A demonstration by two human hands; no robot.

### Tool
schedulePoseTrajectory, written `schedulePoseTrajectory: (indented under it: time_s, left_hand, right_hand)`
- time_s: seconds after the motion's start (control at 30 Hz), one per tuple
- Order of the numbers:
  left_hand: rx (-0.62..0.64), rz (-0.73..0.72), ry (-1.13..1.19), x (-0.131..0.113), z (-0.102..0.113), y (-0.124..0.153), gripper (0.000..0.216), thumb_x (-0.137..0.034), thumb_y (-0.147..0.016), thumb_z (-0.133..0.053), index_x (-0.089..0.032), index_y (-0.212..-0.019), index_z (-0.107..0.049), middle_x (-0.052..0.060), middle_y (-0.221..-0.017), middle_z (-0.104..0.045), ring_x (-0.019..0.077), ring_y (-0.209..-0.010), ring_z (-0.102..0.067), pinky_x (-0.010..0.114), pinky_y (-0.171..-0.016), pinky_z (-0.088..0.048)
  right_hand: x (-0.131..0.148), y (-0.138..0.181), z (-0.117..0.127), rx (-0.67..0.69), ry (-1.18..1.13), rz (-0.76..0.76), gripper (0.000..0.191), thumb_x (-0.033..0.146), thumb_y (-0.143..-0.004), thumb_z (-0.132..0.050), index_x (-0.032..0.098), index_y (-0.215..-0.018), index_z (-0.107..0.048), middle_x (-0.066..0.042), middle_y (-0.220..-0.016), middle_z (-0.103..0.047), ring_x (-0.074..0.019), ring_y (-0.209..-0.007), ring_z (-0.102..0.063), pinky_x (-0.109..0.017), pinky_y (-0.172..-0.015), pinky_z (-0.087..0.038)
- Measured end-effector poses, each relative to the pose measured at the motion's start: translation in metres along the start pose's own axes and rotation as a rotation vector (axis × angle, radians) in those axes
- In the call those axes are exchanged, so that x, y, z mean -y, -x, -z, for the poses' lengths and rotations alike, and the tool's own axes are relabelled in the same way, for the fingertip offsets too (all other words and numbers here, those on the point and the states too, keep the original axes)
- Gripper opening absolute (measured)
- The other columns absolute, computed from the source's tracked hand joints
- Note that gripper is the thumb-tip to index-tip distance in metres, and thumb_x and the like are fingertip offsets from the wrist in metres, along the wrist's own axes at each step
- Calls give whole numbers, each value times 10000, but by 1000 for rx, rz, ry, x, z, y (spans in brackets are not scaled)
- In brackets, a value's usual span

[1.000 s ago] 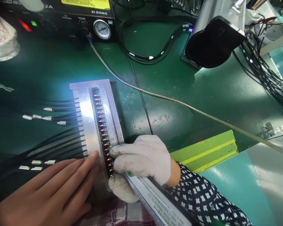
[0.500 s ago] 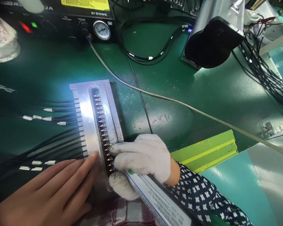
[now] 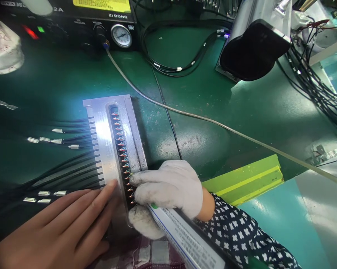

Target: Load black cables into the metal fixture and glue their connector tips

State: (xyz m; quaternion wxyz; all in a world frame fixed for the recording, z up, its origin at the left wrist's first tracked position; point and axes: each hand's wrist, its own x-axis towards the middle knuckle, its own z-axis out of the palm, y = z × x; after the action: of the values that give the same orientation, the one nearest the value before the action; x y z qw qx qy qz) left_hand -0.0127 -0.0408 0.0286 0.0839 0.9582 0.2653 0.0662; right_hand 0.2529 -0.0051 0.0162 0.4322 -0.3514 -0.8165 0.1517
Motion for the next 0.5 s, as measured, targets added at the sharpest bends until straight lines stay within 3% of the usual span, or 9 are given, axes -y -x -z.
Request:
schedulePoseTrajectory:
  time_s: [0.2,0.3,0.5]
  left_hand:
    - [32,27,14,-1,-3,6,536,-402,-989,-476,-109,-1436,-447,221,-1653,-282,391,-1499,-304,495,-1259,-168]
    - [50,34,7,-1,-4,9,533,-381,-987,-503,-129,-1452,-439,209,-1670,-253,382,-1521,-270,494,-1268,-158]
    - [48,29,11,0,-3,8,584,-416,-991,-473,-78,-1463,-413,243,-1670,-224,394,-1511,-280,489,-1265,-167]
  right_hand:
    - [-5,13,0,129,36,-35,225,401,-937,-542,250,-913,-707,-60,-1035,-785,-175,-740,-728,-304,-609,-534]
    - [-6,13,-1,127,42,-41,236,415,-935,-539,250,-911,-706,-64,-1030,-784,-178,-745,-725,-305,-613,-530]
    - [10,-3,6,88,42,-55,68,279,-877,-627,237,-849,-673,-16,-996,-783,-131,-694,-712,-272,-654,-520]
